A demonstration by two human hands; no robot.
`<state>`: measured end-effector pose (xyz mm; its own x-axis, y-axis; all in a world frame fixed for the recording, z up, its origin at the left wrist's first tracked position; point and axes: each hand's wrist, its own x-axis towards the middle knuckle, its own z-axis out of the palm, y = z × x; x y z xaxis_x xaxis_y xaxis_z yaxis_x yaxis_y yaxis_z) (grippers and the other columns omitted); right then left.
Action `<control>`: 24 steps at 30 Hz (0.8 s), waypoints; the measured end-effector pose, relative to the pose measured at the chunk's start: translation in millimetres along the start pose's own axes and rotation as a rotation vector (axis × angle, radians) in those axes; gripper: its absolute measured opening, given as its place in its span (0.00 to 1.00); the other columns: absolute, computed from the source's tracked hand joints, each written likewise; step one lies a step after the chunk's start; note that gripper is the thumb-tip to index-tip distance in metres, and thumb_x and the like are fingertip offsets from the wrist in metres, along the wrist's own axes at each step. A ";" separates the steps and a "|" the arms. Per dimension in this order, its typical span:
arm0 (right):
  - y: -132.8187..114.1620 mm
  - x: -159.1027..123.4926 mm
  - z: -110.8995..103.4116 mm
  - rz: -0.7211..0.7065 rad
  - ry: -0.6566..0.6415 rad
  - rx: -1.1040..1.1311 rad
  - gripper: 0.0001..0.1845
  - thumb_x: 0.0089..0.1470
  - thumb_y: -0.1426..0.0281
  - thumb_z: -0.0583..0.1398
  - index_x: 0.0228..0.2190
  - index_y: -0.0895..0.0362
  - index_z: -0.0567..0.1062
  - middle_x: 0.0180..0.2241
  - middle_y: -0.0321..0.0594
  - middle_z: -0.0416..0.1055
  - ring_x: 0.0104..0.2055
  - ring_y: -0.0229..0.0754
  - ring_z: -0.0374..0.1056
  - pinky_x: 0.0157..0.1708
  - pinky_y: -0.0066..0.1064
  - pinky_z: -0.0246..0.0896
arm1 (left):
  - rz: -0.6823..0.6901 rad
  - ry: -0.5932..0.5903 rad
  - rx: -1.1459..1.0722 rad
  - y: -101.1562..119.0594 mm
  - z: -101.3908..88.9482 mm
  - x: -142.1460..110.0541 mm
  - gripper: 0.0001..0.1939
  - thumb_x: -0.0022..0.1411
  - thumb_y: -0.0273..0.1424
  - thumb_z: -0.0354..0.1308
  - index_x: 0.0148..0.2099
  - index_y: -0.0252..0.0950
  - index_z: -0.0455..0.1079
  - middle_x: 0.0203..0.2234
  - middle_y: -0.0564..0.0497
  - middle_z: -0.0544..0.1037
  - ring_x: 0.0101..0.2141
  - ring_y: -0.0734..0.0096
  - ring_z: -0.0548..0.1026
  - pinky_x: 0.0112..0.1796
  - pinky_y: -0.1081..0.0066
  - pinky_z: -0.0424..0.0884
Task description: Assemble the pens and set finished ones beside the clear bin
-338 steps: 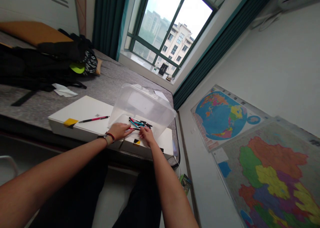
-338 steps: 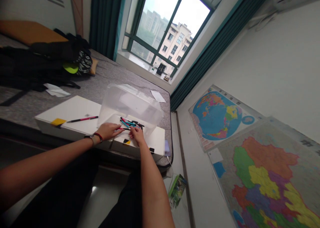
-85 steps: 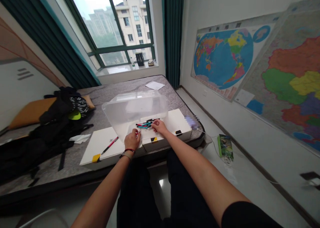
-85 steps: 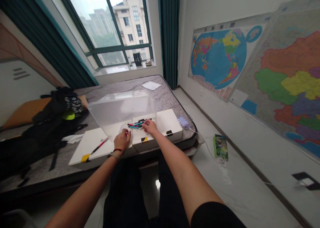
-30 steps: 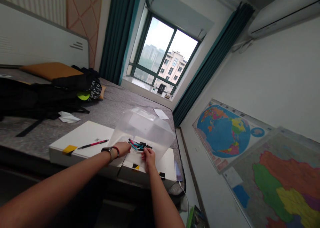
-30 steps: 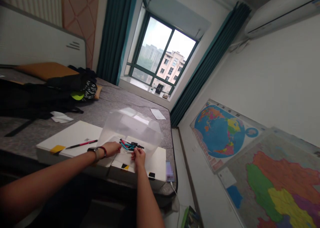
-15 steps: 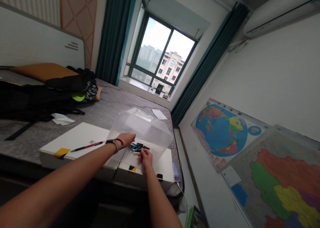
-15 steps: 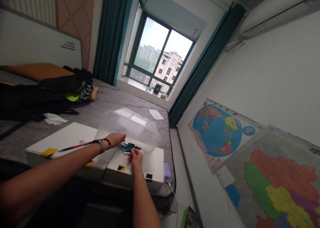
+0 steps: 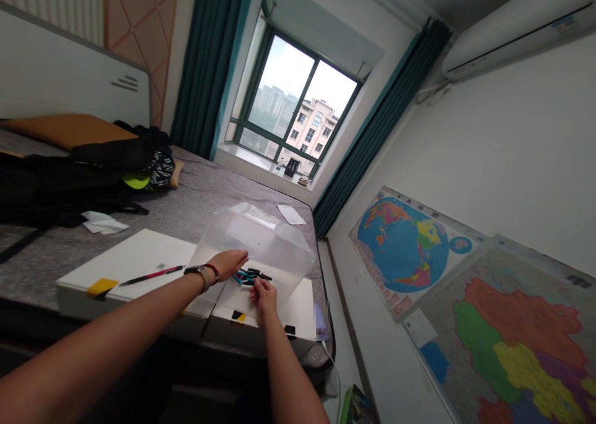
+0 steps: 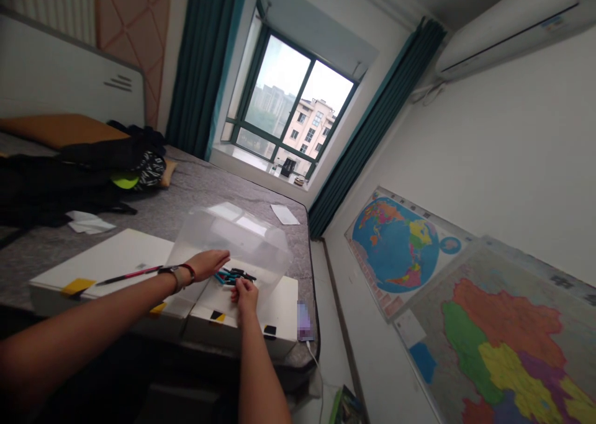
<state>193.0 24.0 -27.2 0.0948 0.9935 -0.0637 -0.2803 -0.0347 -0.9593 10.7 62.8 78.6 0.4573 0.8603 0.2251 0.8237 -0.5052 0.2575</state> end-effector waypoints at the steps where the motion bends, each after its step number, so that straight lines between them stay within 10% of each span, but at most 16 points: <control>1: -0.8 -0.5 0.4 0.000 -0.004 -0.019 0.21 0.41 0.55 0.68 0.30 0.60 0.77 0.19 0.35 0.71 0.16 0.32 0.60 0.15 0.22 0.53 | 0.011 -0.018 -0.011 -0.6 7.8 -7.2 0.18 0.70 0.39 0.39 0.40 0.37 0.68 0.34 0.44 0.78 0.35 0.61 0.75 0.35 0.67 0.65; 9: -1.5 -3.2 1.6 -0.007 -0.153 -0.189 0.23 0.37 0.58 0.71 0.32 0.60 0.77 0.21 0.35 0.73 0.16 0.32 0.62 0.17 0.24 0.58 | 0.031 0.204 0.033 -7.5 61.6 -61.3 0.19 0.71 0.36 0.39 0.48 0.40 0.71 0.42 0.43 0.74 0.41 0.61 0.72 0.43 0.63 0.67; 24: -6.9 -11.2 5.9 -0.041 -0.184 -0.253 0.18 0.38 0.61 0.70 0.30 0.60 0.79 0.21 0.34 0.73 0.17 0.31 0.61 0.19 0.24 0.59 | 0.100 0.167 0.064 -6.5 60.7 -76.2 0.17 0.70 0.35 0.43 0.50 0.45 0.72 0.42 0.44 0.72 0.43 0.60 0.69 0.42 0.62 0.65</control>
<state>188.2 13.7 -18.3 -0.0801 0.9968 0.0054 -0.0310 0.0029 -0.9995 -9.2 4.6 2.7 0.4805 0.7800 0.4008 0.7987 -0.5780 0.1672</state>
